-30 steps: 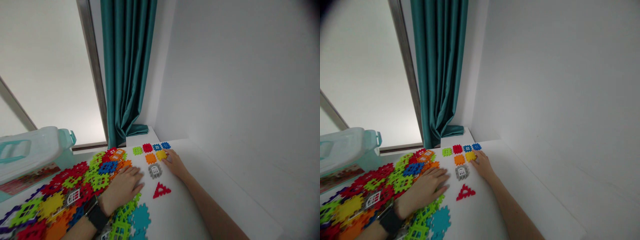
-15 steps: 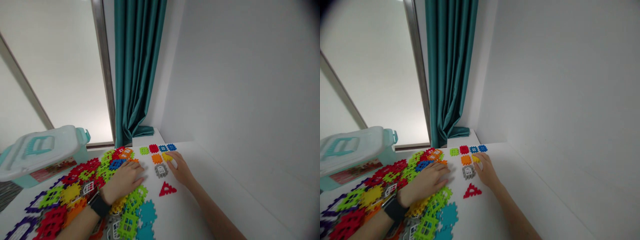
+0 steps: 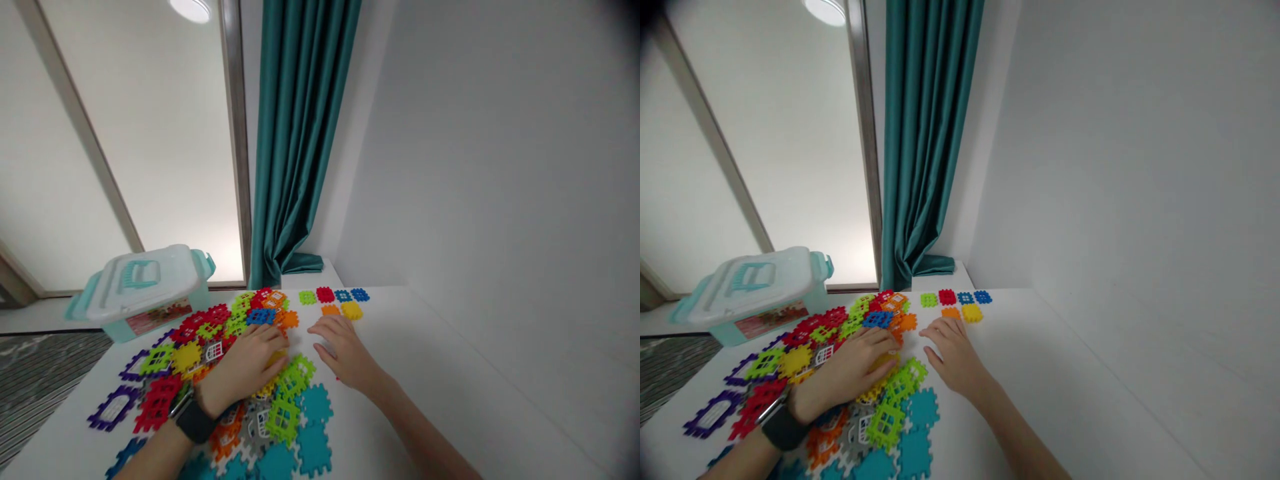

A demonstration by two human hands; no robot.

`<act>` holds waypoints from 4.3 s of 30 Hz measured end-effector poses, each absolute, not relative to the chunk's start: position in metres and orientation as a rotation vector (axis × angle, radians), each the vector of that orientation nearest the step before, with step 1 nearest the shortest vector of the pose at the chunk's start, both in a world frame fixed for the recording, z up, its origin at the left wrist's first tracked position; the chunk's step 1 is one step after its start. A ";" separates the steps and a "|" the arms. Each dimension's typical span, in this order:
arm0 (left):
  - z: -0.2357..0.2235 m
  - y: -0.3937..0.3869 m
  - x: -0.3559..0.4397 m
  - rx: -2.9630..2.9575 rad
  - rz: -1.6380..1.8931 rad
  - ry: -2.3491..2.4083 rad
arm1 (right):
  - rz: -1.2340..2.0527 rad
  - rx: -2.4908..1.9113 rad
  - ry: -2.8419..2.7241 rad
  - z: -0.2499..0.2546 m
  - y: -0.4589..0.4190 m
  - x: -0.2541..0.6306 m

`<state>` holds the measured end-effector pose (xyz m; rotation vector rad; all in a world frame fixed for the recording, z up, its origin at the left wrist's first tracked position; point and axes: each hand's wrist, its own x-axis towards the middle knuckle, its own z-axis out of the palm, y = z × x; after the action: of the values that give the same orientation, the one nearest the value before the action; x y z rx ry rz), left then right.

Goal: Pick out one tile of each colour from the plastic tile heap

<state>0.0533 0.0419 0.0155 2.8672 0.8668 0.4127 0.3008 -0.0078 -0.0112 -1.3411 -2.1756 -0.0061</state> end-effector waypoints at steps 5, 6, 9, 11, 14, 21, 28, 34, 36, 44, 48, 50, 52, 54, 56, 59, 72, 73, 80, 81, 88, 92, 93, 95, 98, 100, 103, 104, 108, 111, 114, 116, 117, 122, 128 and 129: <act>0.010 0.026 0.049 2.789 0.489 0.851 | 0.062 -1.346 -2.324 -0.010 -0.021 0.283; 0.008 0.024 0.048 2.774 0.496 0.833 | 0.040 -1.351 -2.348 -0.011 -0.023 0.281; 0.002 0.021 0.045 2.751 0.515 0.737 | -0.089 -1.389 -2.407 -0.017 -0.026 0.280; -0.001 0.020 0.043 2.752 0.529 0.689 | -0.160 -1.407 -2.437 -0.023 -0.026 0.283; -0.003 0.019 0.041 2.764 0.535 0.675 | -0.198 -1.436 -2.441 -0.029 -0.024 0.288; -0.003 0.019 0.040 2.764 0.563 0.709 | -0.112 -1.527 -2.367 -0.031 -0.023 0.293; -0.005 0.020 0.041 2.783 0.564 0.719 | 0.095 -1.530 -2.392 -0.026 -0.017 0.296; -0.009 0.020 0.040 2.794 0.561 0.709 | 0.207 -1.543 -2.397 -0.025 -0.011 0.294; -0.008 0.020 0.040 2.798 0.554 0.711 | 0.250 -1.525 -2.411 -0.023 -0.011 0.293; -0.009 0.020 0.041 2.801 0.600 0.721 | 0.280 -1.411 -2.413 -0.023 -0.006 0.292; -0.009 0.020 0.041 2.791 0.630 0.769 | 0.163 -1.374 -2.358 -0.026 -0.006 0.289; -0.010 0.021 0.040 2.785 0.656 0.835 | 0.082 -1.355 -2.314 -0.024 -0.009 0.287; -0.013 0.023 0.039 2.777 0.709 0.890 | 0.009 -1.317 -2.279 -0.019 -0.012 0.284; -0.016 0.024 0.038 2.767 0.787 0.926 | -0.028 -1.258 -2.263 -0.012 -0.016 0.279; -0.018 0.026 0.037 2.763 0.852 0.940 | -0.037 -1.189 -2.261 -0.005 -0.019 0.272; -0.019 0.029 0.032 2.764 0.919 0.940 | -0.045 -1.094 -2.250 0.006 -0.019 0.261; -0.008 0.035 0.010 2.713 0.980 0.931 | -0.018 -1.044 -2.153 0.000 -0.012 0.238; -0.009 0.034 0.011 2.695 0.986 0.934 | -0.007 -1.051 -2.146 -0.003 -0.014 0.238; -0.012 0.036 0.011 2.593 1.066 0.952 | -0.027 -1.131 -2.040 -0.021 -0.022 0.251; -0.011 0.036 0.012 2.586 1.072 0.954 | -0.032 -1.139 -2.023 -0.023 -0.022 0.252; -0.011 0.030 0.017 2.535 1.095 0.914 | -0.023 -1.104 -1.983 -0.024 -0.019 0.252; -0.012 0.028 0.019 2.494 1.085 0.904 | -0.093 -1.065 -1.951 -0.024 -0.020 0.251; -0.013 0.028 0.020 2.486 1.082 0.900 | -0.119 -1.046 -1.953 -0.024 -0.020 0.251; -0.013 0.027 0.021 2.467 1.084 0.898 | -0.168 -1.011 -1.974 -0.022 -0.021 0.251; -0.013 0.026 0.023 2.421 1.082 0.904 | -0.216 -0.982 -2.034 -0.020 -0.022 0.251; -0.013 0.025 0.024 2.382 1.069 0.894 | -0.245 -0.982 -2.061 -0.019 -0.022 0.251; -0.014 0.023 0.026 2.334 1.019 0.866 | -0.250 -0.984 -2.051 -0.021 -0.022 0.252; -0.013 0.022 0.026 2.321 0.996 0.853 | -0.231 -0.985 -2.034 -0.021 -0.022 0.251; -0.011 0.023 0.028 2.258 0.963 0.794 | -0.097 -1.017 -1.882 -0.022 -0.024 0.248; -0.009 0.024 0.030 2.195 1.031 0.770 | 0.040 -1.093 -1.754 -0.021 -0.026 0.244; -0.007 0.025 0.031 2.123 1.098 0.780 | 0.176 -1.151 -1.706 -0.021 -0.027 0.240; -0.007 0.027 0.031 2.065 1.126 0.797 | 0.253 -1.165 -1.702 -0.022 -0.026 0.237; -0.008 0.028 0.031 2.032 1.135 0.805 | 0.288 -1.166 -1.708 -0.023 -0.026 0.236; -0.011 0.033 0.031 1.876 1.142 0.822 | 0.360 -1.184 -1.742 -0.025 -0.026 0.234; -0.014 0.038 0.026 1.853 1.066 0.841 | 0.309 -1.185 -1.850 -0.023 -0.028 0.239; -0.015 0.039 0.025 1.866 1.053 0.835 | 0.299 -1.175 -1.872 -0.022 -0.028 0.240</act>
<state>0.0250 0.0387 -0.0146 1.8663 0.8345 1.0526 0.2395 -0.0276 -0.0224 -1.1748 -1.8721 0.2989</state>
